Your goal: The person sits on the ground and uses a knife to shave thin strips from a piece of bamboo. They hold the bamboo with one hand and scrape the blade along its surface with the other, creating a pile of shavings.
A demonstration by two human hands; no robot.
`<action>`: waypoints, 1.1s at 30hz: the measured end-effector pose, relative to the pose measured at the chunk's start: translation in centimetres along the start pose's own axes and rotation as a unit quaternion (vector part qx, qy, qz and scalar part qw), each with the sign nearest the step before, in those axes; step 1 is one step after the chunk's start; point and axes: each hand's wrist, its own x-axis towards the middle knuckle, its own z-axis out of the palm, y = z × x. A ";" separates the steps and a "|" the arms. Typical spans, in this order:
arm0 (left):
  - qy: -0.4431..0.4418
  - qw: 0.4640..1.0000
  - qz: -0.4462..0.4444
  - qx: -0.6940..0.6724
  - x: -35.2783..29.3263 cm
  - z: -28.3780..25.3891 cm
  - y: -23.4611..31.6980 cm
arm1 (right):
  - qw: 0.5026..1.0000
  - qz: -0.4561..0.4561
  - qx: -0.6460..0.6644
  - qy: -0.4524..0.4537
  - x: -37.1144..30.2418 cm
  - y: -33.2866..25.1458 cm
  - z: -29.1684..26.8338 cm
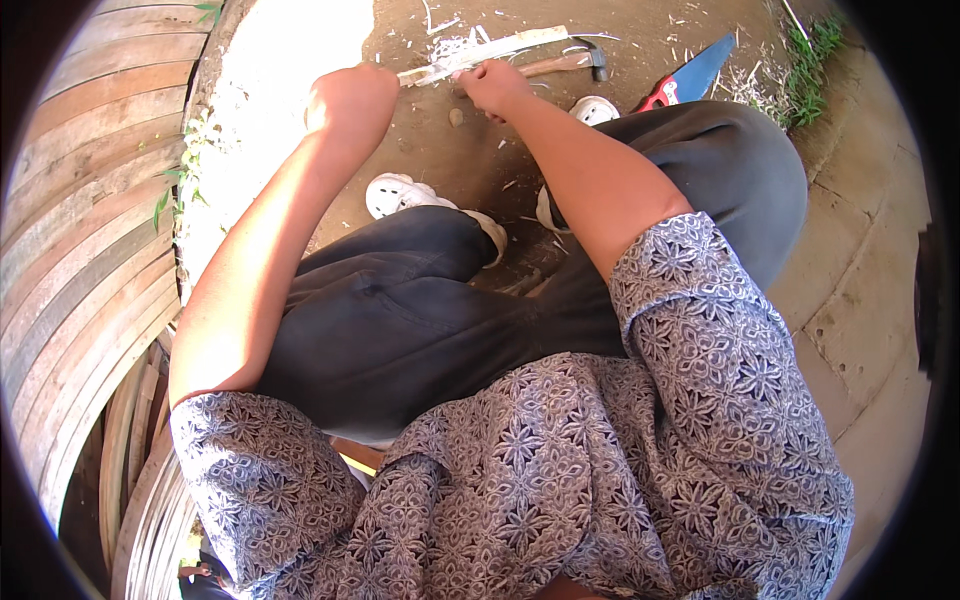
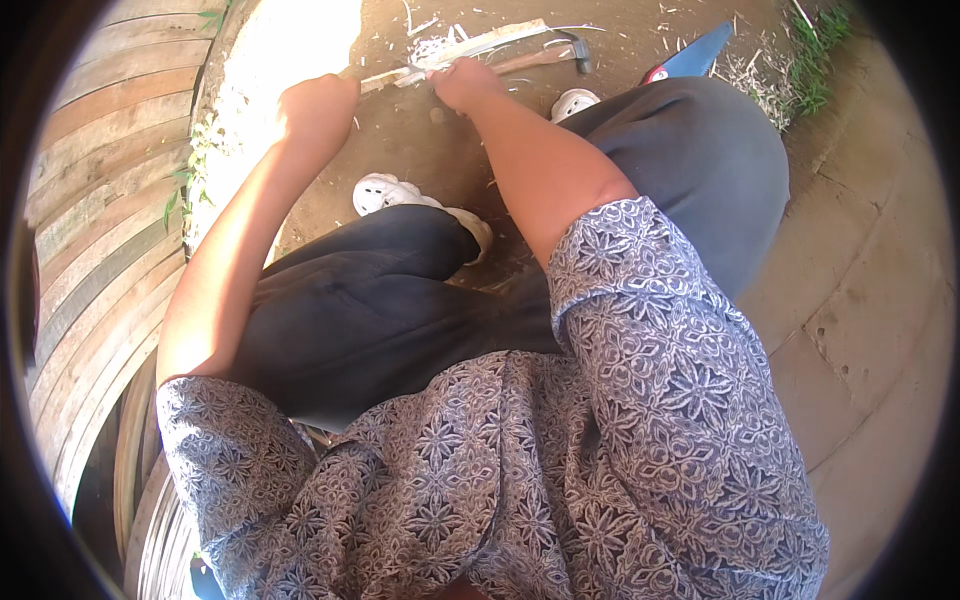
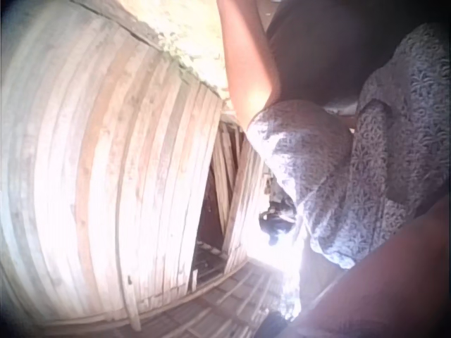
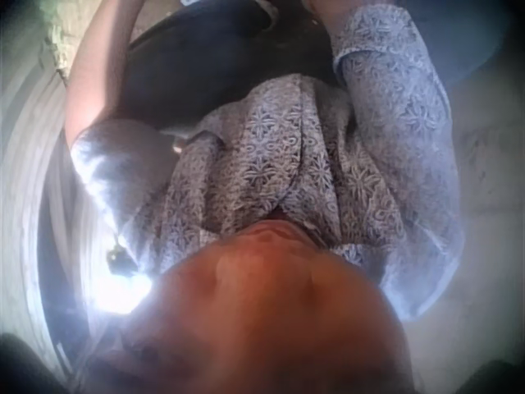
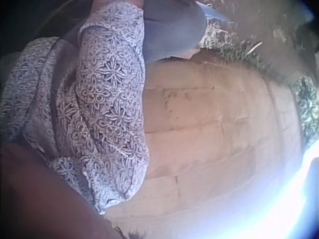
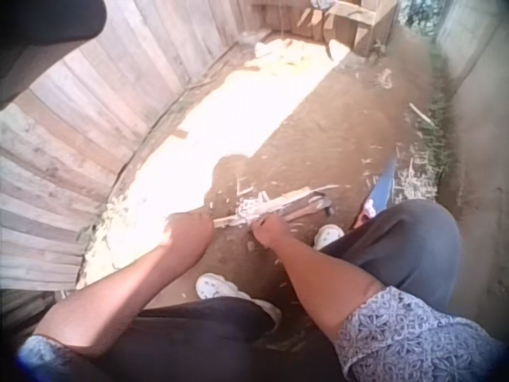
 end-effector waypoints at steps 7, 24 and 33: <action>0.056 0.998 0.021 0.026 -0.3 1.6 0.5 | 0.998 0.003 0.029 -0.048 0.2 0.2 -0.6; 0.044 0.999 0.014 0.005 0.2 1.0 0.9 | 0.995 -0.033 -0.069 0.064 4.7 2.7 1.9; 0.030 0.998 -0.001 -0.055 -0.4 0.8 0.3 | 0.998 0.020 0.059 -0.003 0.3 0.9 -0.5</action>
